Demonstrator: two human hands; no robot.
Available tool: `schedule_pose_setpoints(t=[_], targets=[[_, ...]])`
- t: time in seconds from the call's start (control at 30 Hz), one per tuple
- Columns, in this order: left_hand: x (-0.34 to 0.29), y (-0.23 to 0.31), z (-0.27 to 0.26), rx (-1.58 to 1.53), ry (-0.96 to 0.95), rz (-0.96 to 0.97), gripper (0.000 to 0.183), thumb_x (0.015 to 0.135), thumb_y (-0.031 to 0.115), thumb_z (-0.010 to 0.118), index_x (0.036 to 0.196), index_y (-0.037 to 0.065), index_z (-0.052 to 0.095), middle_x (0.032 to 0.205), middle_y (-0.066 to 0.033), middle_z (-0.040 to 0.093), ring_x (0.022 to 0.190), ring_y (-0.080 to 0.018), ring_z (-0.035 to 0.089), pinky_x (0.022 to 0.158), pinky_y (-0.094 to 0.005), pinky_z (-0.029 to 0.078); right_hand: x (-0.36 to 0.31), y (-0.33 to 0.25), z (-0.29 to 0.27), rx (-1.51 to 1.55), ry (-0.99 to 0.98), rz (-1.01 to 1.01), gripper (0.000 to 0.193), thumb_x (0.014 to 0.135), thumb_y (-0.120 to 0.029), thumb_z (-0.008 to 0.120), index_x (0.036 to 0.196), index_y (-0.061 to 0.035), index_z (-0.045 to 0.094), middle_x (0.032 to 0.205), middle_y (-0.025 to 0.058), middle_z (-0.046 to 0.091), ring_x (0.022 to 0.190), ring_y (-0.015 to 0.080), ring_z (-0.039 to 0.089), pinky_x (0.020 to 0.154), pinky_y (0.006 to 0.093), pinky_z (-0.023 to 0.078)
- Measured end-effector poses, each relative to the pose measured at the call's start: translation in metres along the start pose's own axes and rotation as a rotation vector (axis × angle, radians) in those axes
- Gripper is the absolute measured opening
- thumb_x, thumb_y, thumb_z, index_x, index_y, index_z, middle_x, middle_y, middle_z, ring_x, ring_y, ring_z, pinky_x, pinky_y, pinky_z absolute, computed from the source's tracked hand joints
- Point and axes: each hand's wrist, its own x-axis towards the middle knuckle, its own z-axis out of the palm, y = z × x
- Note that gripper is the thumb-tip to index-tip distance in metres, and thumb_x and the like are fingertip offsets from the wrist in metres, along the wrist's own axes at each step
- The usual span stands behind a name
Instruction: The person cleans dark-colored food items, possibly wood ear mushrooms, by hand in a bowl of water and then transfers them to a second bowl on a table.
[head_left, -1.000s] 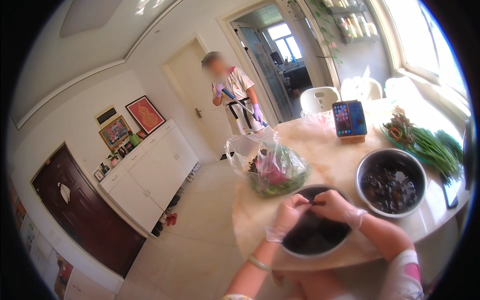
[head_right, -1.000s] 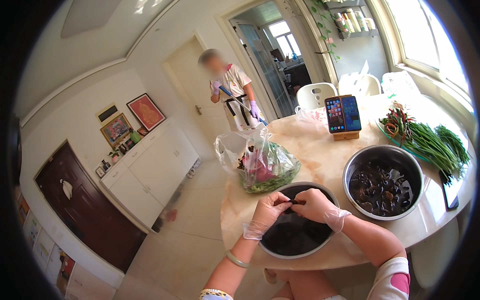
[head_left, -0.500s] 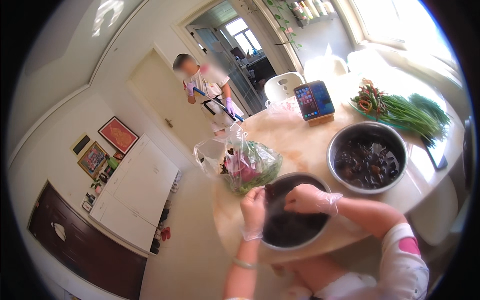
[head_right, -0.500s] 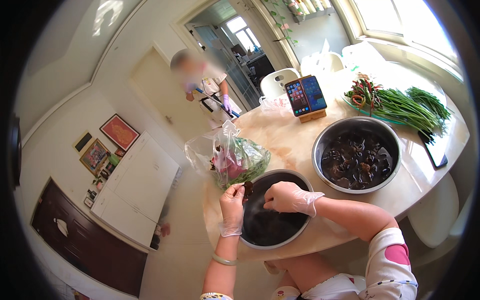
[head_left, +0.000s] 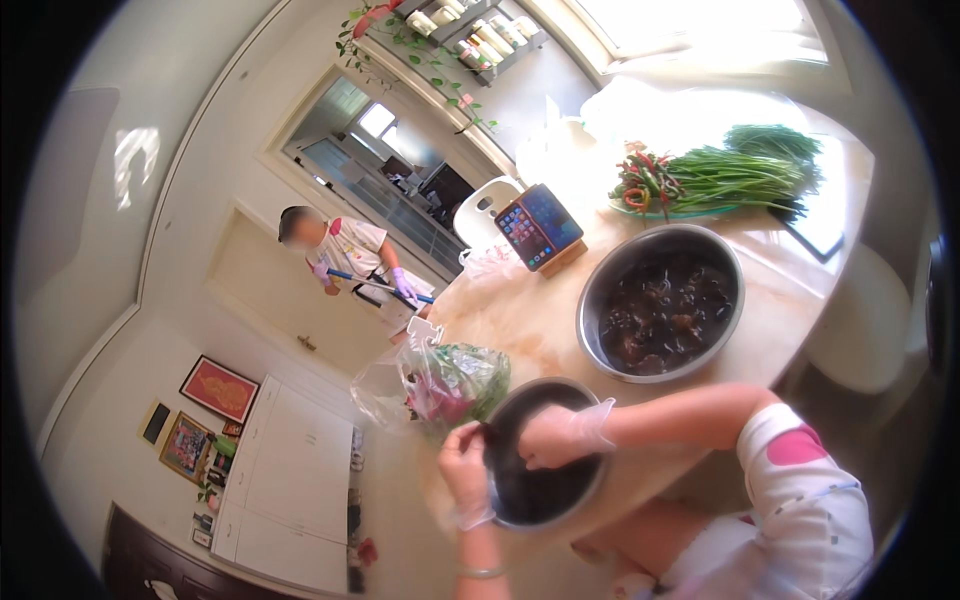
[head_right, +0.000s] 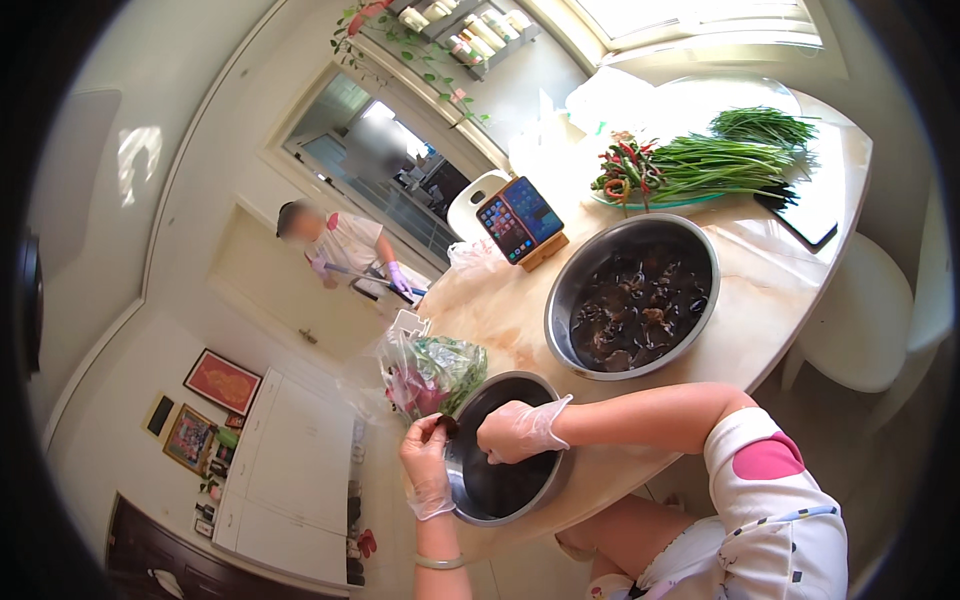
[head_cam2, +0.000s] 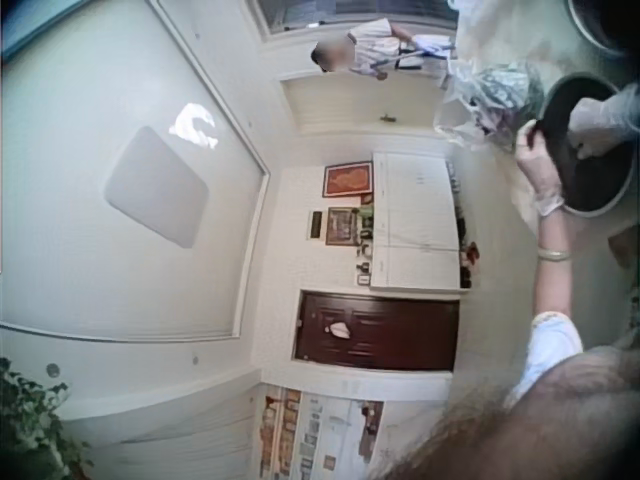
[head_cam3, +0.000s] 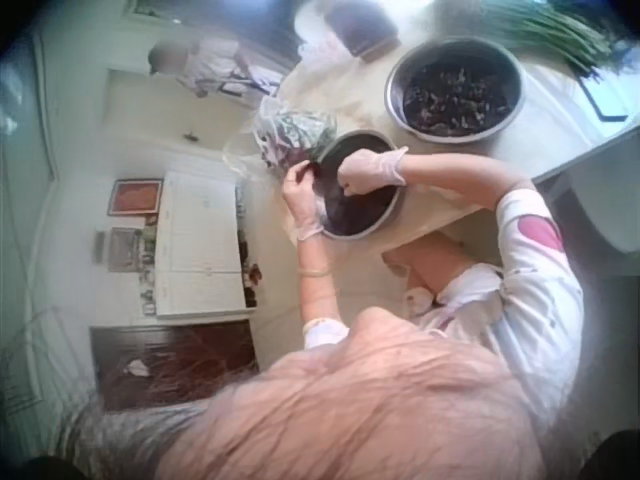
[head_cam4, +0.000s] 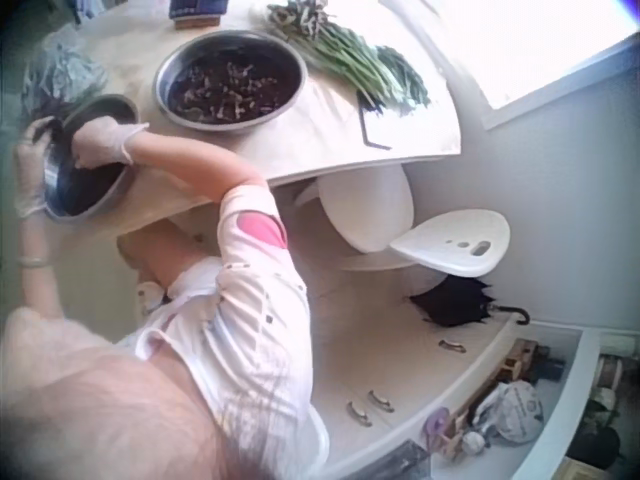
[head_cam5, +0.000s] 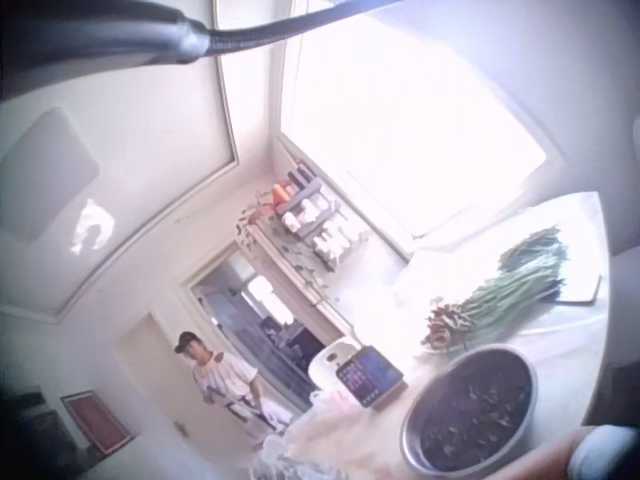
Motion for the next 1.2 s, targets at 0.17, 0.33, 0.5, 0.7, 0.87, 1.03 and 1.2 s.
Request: schedule_pose_setpoints(t=[0.17,0.33,0.5,0.7,0.87,1.03,1.2], targets=[[0.026,0.056,0.039,0.018,-0.209,0.023,0.012,0.08,-0.004,0.056,0.09,-0.002,0.063,0.082,-0.0064,0.064,0.073,-0.011,0.059,0.066,-0.0224,0.047,-0.001,0.0,0.001,-0.005,-0.057,-0.056,0.023,0.077,-0.03,0.061,0.083,-0.0091,0.068,0.077,0.0096,0.066,0.077,0.028,0.064,0.065,0.0378,0.05],[0.044,0.078,0.114,-0.022,-0.473,-0.028,0.02,0.082,0.004,0.061,0.1,-0.002,0.06,0.084,-0.0061,0.065,0.072,-0.0102,0.06,0.065,-0.0211,0.047,0.014,0.02,0.032,0.001,0.104,-0.189,0.024,0.076,-0.026,0.063,0.091,-0.0075,0.064,0.082,0.0097,0.065,0.081,0.0298,0.062,0.068,0.0373,0.049],[0.035,0.094,0.129,-0.128,-0.562,-0.054,0.023,0.083,0.003,0.059,0.105,-0.004,0.06,0.084,-0.0075,0.064,0.072,-0.0107,0.058,0.066,-0.0215,0.048,0.037,0.044,0.071,0.089,0.481,-0.365,0.024,0.076,-0.023,0.063,0.093,-0.007,0.061,0.084,0.0099,0.064,0.082,0.0295,0.061,0.068,0.0363,0.049],[0.013,0.045,0.041,0.118,-0.348,-0.145,0.018,0.086,0.009,0.057,0.1,-0.001,0.062,0.079,-0.0059,0.064,0.062,-0.0076,0.055,0.058,-0.0194,0.045,0.001,0.002,-0.002,-0.074,-0.083,-0.08,0.027,0.08,-0.034,0.058,0.082,-0.0078,0.066,0.074,0.0089,0.065,0.071,0.0266,0.064,0.059,0.0379,0.05],[-0.012,-0.009,-0.012,0.243,-0.287,-0.28,0.013,0.085,0.01,0.058,0.089,0.001,0.066,0.068,-0.0016,0.061,0.056,-0.0051,0.05,0.051,-0.0179,0.041,0.005,0.009,-0.013,-0.16,-0.076,-0.01,0.027,0.08,-0.034,0.057,0.086,-0.0088,0.067,0.081,0.0103,0.066,0.08,0.0279,0.064,0.067,0.0389,0.05],[-0.024,-0.005,-0.009,0.258,-0.24,-0.286,0.013,0.085,0.011,0.057,0.086,0.002,0.067,0.064,0.0012,0.058,0.053,-0.0028,0.047,0.05,-0.0172,0.038,0.003,0.026,-0.014,-0.03,0.018,0.07,0.027,0.078,-0.034,0.057,0.085,-0.0098,0.067,0.082,0.0121,0.065,0.082,0.0308,0.062,0.071,0.0404,0.048],[-0.024,-0.029,-0.014,0.293,-0.157,-0.076,0.012,0.084,0.013,0.06,0.082,0.003,0.067,0.061,0.0026,0.058,0.051,-0.0044,0.048,0.049,-0.0201,0.039,0.011,0.033,-0.006,0.046,0.057,0.025,0.026,0.077,-0.034,0.057,0.082,-0.0098,0.066,0.08,0.0134,0.064,0.079,0.0322,0.061,0.07,0.0409,0.047]])
